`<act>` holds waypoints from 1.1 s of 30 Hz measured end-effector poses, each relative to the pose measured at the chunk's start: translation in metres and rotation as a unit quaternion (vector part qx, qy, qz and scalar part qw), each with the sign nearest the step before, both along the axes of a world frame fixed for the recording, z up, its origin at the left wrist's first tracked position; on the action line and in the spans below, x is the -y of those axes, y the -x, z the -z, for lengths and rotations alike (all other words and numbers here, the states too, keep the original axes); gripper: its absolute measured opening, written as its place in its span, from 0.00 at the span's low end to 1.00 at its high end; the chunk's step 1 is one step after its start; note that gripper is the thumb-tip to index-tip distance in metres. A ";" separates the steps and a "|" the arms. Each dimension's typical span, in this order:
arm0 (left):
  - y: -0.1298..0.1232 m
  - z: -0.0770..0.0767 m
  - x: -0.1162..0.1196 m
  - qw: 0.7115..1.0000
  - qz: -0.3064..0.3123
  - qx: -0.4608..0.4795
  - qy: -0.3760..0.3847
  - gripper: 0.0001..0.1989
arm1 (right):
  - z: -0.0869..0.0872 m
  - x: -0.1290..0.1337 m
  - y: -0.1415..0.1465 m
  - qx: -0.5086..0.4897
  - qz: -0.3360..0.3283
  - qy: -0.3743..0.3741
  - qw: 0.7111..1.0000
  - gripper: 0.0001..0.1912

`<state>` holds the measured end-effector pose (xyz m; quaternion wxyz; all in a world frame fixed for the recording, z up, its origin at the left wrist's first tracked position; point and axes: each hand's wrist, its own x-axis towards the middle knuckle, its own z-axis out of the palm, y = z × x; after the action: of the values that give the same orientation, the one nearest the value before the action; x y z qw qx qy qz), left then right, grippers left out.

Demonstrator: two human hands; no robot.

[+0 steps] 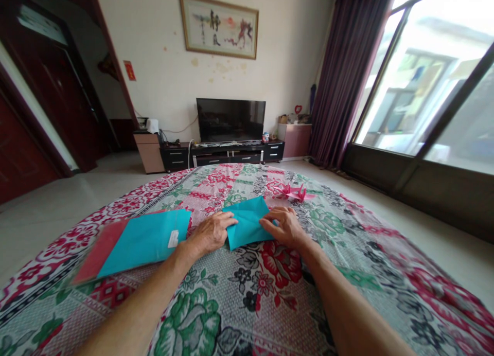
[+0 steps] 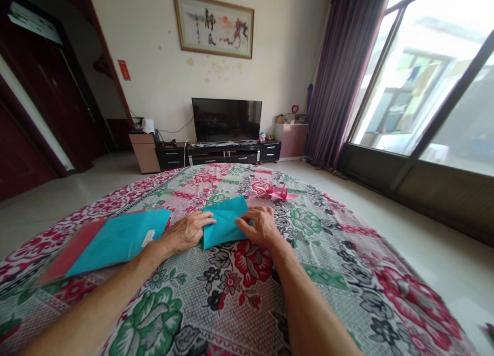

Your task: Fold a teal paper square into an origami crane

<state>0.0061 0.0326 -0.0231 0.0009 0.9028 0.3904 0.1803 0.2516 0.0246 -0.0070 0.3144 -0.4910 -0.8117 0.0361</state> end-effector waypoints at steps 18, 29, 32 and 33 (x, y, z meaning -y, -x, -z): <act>0.002 -0.005 0.005 0.998 -0.033 -0.043 -0.035 0.15 | 0.010 0.015 0.023 0.018 -0.148 -0.005 0.989 0.14; 0.009 0.001 0.003 0.997 -0.046 0.021 -0.055 0.15 | 0.011 0.027 0.040 0.074 -0.128 -0.033 0.988 0.06; 0.010 0.002 0.003 0.997 -0.050 0.033 -0.054 0.17 | 0.011 0.025 0.038 0.068 -0.141 -0.033 0.987 0.05; 0.010 0.003 0.003 0.997 -0.048 0.037 -0.057 0.17 | 0.011 0.025 0.037 0.062 -0.144 -0.030 0.987 0.05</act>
<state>-0.0041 0.0299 -0.0256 -0.0448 0.8742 0.4225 0.2350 0.2149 0.0001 -0.0179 0.2700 -0.3609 -0.8923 0.0262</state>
